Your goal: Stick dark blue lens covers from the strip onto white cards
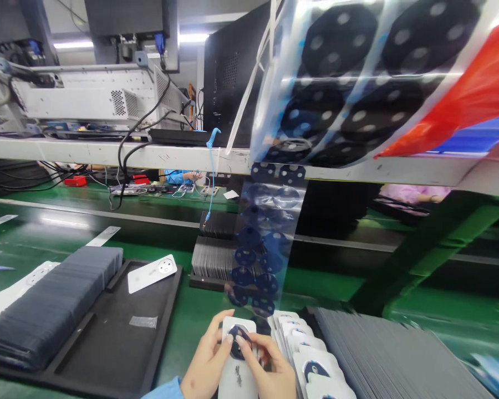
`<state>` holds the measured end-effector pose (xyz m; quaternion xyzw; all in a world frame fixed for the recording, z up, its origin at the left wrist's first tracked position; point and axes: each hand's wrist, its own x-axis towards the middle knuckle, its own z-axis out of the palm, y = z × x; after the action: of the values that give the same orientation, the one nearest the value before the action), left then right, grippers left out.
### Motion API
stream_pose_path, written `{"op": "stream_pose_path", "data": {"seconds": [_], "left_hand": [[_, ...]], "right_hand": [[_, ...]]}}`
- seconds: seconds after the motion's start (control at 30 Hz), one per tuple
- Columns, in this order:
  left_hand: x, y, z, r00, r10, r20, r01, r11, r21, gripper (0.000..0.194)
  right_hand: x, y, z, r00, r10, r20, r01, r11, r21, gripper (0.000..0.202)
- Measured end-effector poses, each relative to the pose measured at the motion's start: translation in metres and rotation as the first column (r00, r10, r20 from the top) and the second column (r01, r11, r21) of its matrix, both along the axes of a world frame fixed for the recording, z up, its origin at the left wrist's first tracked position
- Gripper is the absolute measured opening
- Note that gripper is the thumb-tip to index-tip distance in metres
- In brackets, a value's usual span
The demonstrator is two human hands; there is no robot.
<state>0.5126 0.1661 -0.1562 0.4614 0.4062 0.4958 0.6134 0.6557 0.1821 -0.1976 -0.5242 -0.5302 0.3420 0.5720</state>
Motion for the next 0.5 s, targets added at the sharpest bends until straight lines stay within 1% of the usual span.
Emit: {"op": "stream_pose_path", "data": {"seconds": [0.1,0.23,0.33,0.5], "left_hand": [[0.001,0.000,0.000,1.000,0.000,-0.010,0.000,1.000,-0.003,0.064],[0.003,-0.001,-0.001,1.000,0.002,0.003,-0.002,1.000,0.019,0.061],[0.004,-0.001,-0.004,0.999,-0.003,0.048,0.001,1.000,0.030,0.060],[0.006,-0.001,-0.010,0.994,0.018,0.106,-0.023,0.999,0.039,0.061]], "right_hand": [[0.001,0.001,-0.005,1.000,-0.003,0.027,0.002,0.999,0.045,0.034],[-0.004,-0.001,0.000,0.993,-0.089,0.071,0.076,0.982,0.173,0.035],[-0.013,-0.006,0.008,0.978,-0.172,0.119,0.133,0.950,0.284,0.032],[-0.020,-0.007,0.014,0.932,-0.333,0.141,0.254,0.880,0.401,0.034]]}}
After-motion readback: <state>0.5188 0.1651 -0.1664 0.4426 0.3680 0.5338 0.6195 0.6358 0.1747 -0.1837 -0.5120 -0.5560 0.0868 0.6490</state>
